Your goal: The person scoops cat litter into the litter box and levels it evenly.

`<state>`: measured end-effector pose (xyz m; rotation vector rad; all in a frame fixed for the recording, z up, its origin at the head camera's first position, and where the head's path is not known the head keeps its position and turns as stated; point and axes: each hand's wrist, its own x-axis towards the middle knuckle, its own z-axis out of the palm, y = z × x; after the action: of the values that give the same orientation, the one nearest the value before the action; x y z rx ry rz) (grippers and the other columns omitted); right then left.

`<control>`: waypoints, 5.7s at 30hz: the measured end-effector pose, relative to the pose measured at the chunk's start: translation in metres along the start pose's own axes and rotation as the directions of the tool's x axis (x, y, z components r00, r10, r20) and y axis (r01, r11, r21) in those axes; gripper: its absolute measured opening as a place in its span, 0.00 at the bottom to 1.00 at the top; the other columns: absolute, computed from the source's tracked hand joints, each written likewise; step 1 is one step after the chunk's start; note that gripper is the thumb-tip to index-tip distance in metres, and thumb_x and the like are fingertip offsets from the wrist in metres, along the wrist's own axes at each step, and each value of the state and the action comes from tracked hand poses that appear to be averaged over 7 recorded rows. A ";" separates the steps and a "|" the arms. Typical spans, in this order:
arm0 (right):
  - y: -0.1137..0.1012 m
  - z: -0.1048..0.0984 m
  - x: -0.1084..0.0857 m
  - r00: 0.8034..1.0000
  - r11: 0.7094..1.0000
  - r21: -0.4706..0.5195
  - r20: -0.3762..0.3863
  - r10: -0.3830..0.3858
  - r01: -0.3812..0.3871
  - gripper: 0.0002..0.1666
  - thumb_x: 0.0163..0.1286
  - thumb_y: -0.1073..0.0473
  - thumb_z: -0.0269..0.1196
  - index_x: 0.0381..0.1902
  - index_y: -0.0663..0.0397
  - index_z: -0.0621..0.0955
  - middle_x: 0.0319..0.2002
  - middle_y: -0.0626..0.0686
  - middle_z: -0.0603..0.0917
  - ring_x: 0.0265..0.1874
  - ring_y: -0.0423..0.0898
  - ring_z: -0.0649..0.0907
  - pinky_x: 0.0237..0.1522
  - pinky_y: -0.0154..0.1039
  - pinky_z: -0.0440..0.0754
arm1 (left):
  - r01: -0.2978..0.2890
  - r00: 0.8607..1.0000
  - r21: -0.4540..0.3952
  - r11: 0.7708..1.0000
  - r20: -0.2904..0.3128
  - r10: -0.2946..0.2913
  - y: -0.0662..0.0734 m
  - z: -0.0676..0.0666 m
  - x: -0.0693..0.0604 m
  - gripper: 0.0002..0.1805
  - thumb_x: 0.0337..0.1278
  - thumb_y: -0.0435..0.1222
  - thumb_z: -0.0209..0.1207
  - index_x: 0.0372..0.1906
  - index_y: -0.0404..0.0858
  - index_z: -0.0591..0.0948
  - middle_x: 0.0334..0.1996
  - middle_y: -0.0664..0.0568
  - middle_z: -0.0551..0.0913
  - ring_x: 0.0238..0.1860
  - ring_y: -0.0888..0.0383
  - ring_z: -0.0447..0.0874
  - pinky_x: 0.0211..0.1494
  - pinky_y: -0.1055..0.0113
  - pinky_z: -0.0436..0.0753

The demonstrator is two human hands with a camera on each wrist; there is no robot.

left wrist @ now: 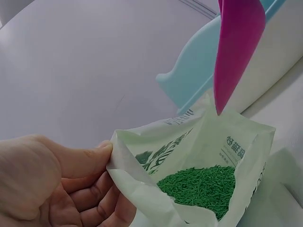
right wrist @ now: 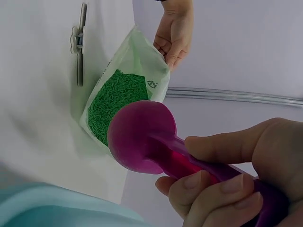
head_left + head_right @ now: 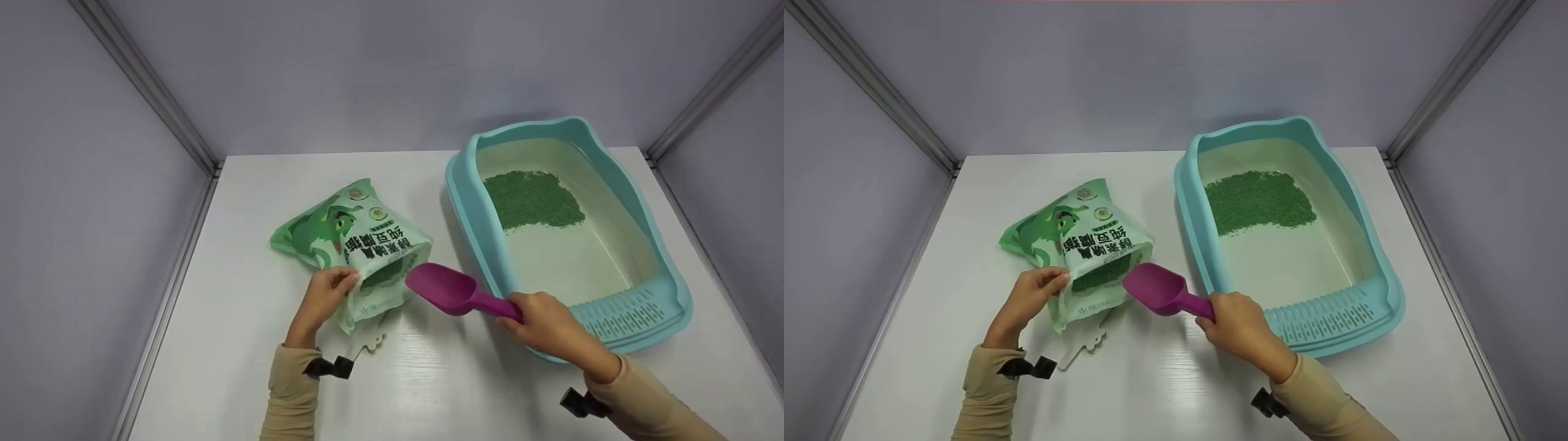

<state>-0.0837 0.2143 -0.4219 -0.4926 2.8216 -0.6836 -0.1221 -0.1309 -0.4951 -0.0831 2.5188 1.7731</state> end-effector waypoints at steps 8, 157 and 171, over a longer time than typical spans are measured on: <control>-0.008 0.020 0.006 0.999 0.999 -0.046 -0.042 0.012 -0.014 0.09 0.59 0.62 0.68 0.27 0.62 0.78 0.16 0.51 0.72 0.18 0.42 0.67 0.21 0.34 0.64 | -0.007 1.000 0.026 1.000 0.018 0.007 0.008 -0.003 -0.004 0.09 0.65 0.31 0.55 0.40 0.29 0.83 0.26 0.42 0.79 0.27 0.61 0.71 0.34 0.72 0.70; 0.032 0.132 0.005 0.949 0.952 0.250 -0.299 -0.095 0.174 0.09 0.47 0.72 0.66 0.26 0.56 0.79 0.15 0.46 0.72 0.17 0.31 0.65 0.20 0.26 0.63 | 0.009 1.000 -0.001 1.000 -0.005 -0.009 -0.006 0.000 0.003 0.09 0.64 0.30 0.57 0.42 0.27 0.83 0.29 0.45 0.81 0.29 0.64 0.74 0.35 0.74 0.74; 0.021 0.113 0.005 0.958 0.967 0.204 -0.269 -0.095 0.153 0.09 0.49 0.71 0.69 0.28 0.58 0.80 0.17 0.49 0.76 0.18 0.33 0.68 0.22 0.27 0.67 | 0.022 1.000 -0.002 1.000 -0.012 -0.022 -0.005 0.002 0.003 0.10 0.64 0.31 0.57 0.41 0.28 0.83 0.29 0.45 0.81 0.29 0.63 0.73 0.35 0.73 0.74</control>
<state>-0.0641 0.1842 -0.5314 -0.5834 2.9137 -1.1528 -0.1248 -0.1313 -0.5009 -0.1208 2.5146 1.7717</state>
